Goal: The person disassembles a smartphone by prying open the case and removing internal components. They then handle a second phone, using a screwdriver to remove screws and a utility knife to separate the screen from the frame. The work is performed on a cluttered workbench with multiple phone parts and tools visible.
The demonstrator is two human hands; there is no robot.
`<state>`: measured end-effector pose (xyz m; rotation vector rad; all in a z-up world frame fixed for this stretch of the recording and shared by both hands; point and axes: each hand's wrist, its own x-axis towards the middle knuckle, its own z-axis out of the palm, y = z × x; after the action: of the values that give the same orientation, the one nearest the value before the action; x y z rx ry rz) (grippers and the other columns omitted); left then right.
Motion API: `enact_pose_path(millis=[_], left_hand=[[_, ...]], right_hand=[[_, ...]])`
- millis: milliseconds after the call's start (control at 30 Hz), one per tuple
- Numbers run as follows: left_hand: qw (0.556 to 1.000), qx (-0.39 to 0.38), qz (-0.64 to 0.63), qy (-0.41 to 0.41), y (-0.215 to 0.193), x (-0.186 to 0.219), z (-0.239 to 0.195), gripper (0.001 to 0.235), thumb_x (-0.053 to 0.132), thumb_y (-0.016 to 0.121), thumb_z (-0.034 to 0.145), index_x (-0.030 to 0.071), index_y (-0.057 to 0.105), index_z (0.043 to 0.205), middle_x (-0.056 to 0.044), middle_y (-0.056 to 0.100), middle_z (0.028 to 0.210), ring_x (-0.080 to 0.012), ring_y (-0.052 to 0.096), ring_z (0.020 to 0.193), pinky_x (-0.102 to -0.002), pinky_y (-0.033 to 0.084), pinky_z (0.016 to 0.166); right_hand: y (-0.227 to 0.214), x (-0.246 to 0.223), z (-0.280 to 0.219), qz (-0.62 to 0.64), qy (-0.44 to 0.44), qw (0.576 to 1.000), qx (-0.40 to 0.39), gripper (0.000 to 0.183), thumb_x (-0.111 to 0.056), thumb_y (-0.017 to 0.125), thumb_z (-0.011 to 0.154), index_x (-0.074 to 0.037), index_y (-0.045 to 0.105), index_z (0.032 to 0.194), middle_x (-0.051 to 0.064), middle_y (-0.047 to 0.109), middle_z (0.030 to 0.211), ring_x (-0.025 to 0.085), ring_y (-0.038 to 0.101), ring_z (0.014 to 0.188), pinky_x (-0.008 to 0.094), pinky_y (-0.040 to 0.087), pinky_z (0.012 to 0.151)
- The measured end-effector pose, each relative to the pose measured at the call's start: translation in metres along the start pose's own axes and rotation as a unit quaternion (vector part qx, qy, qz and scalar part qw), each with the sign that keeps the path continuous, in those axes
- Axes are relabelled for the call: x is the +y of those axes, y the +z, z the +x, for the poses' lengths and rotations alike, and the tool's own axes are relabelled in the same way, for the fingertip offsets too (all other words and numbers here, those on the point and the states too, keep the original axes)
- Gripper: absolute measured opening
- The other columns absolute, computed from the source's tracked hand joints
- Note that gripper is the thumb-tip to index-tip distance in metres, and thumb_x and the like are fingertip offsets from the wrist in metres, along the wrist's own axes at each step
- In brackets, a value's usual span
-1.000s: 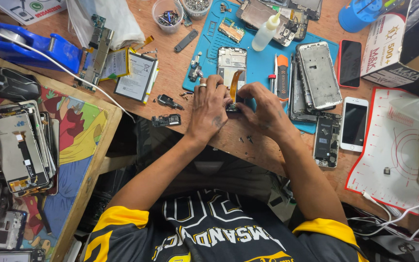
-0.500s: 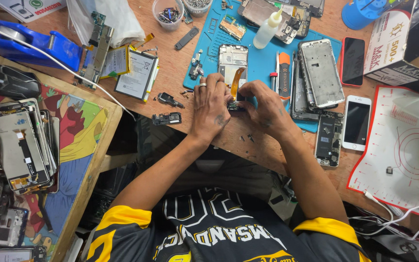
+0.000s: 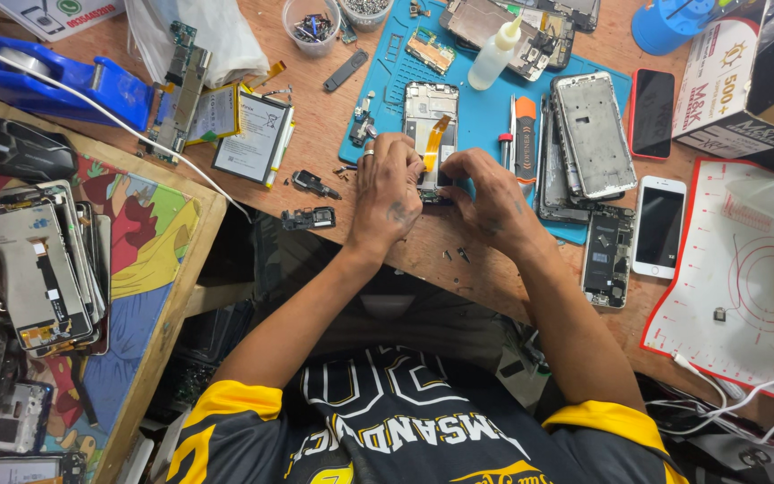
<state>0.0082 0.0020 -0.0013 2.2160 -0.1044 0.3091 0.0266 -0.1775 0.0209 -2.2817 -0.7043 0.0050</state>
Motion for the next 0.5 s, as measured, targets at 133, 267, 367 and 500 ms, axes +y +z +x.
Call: enact_pose_path(millis=[133,267,367,500], left_hand=[[0.998,-0.009,-0.055,-0.019,-0.006,-0.002,-0.001,0.005,0.007,0.059,0.096,0.002,0.057,0.096,-0.012,0.061,0.125,-0.0316,0.056,0.119,-0.045,0.042,0.104],[0.996,-0.016,-0.08,-0.026,-0.007,-0.007,-0.001,0.01,0.011,0.061,0.099,0.002,0.058,0.095,-0.012,0.062,0.128,-0.0324,0.056,0.121,-0.046,0.043,0.105],[0.994,-0.009,-0.11,-0.016,-0.005,-0.015,-0.002,0.013,0.013,0.06,0.1,0.001,0.057,0.096,-0.013,0.062,0.129,-0.0331,0.057,0.123,-0.045,0.046,0.105],[0.984,0.006,-0.178,-0.018,-0.003,-0.025,0.002,0.02,0.019,0.052,0.108,0.002,0.054,0.098,-0.016,0.061,0.13,-0.0308,0.059,0.126,-0.042,0.053,0.105]], right_hand=[[0.001,0.0,0.001,0.005,0.01,1.0,0.001,0.032,-0.003,0.08,0.084,-0.001,0.063,0.111,0.012,0.068,0.105,0.027,0.07,0.096,0.038,0.057,0.084],[0.0,-0.001,0.0,0.002,0.013,1.0,-0.001,0.031,-0.003,0.08,0.084,-0.001,0.064,0.11,0.012,0.068,0.105,0.027,0.07,0.095,0.038,0.056,0.083],[-0.001,-0.001,0.0,-0.004,0.01,1.0,0.0,0.03,-0.004,0.08,0.084,-0.001,0.064,0.11,0.012,0.068,0.105,0.028,0.07,0.096,0.038,0.056,0.084],[-0.001,-0.001,-0.001,-0.01,0.007,1.0,-0.003,0.029,-0.004,0.081,0.084,-0.002,0.065,0.108,0.013,0.068,0.105,0.028,0.069,0.096,0.039,0.056,0.083]])
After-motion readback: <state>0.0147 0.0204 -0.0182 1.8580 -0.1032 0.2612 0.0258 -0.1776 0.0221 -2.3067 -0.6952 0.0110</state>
